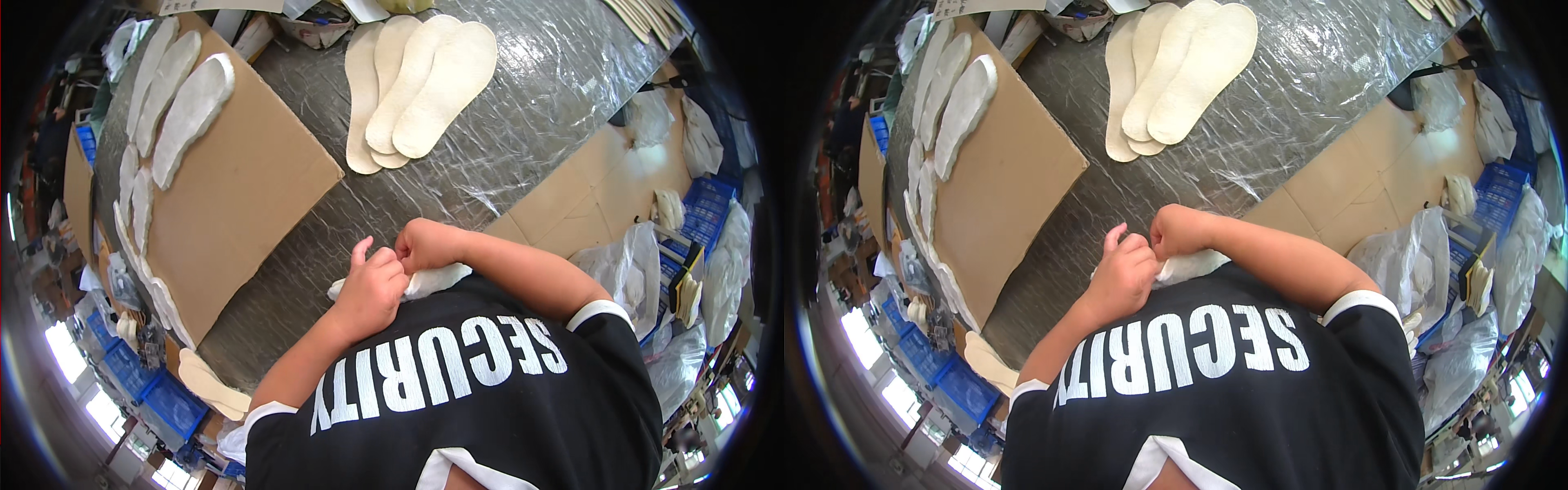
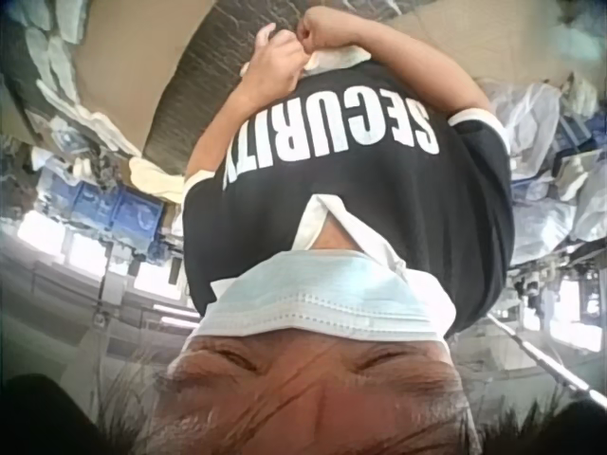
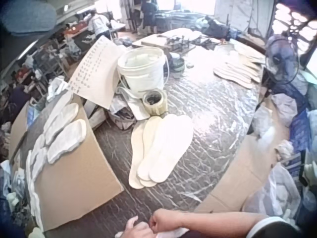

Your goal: The recorder is inspecting and organizing white fuzzy shoe insoles on a workbench, checking their edges and placing them onto a cardboard sheet.

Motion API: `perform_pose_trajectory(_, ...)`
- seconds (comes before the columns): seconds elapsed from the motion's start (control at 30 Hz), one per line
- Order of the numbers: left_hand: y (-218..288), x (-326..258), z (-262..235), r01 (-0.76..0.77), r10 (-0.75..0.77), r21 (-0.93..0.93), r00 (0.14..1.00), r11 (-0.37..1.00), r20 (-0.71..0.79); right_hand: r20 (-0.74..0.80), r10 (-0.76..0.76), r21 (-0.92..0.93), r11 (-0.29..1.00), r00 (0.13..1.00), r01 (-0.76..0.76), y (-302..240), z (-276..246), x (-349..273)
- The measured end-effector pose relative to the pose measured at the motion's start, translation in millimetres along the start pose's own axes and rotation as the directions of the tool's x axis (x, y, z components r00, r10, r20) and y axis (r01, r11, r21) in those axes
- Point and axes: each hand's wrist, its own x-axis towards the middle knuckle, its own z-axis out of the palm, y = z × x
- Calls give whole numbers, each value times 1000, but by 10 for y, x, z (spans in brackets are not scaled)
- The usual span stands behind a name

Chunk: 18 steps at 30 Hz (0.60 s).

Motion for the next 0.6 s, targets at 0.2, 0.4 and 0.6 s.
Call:
perform_pose_trajectory(0.2, -95, -35, 166, 116, -246, -412, 929, 904, -276, -99, -43, 137, 989, 994, 56, 95, -28, -109)
perform_pose_trajectory(0.4, -3, -8, 177, 120, -223, -312, 922, 942, -316, -144, -155, 218, 958, 977, 184, 123, 2, -273)
perform_pose_trajectory(0.6, 12, -42, 212, 110, -202, -271, 918, 956, -340, -71, -153, 252, 954, 986, 166, -36, -6, -417)
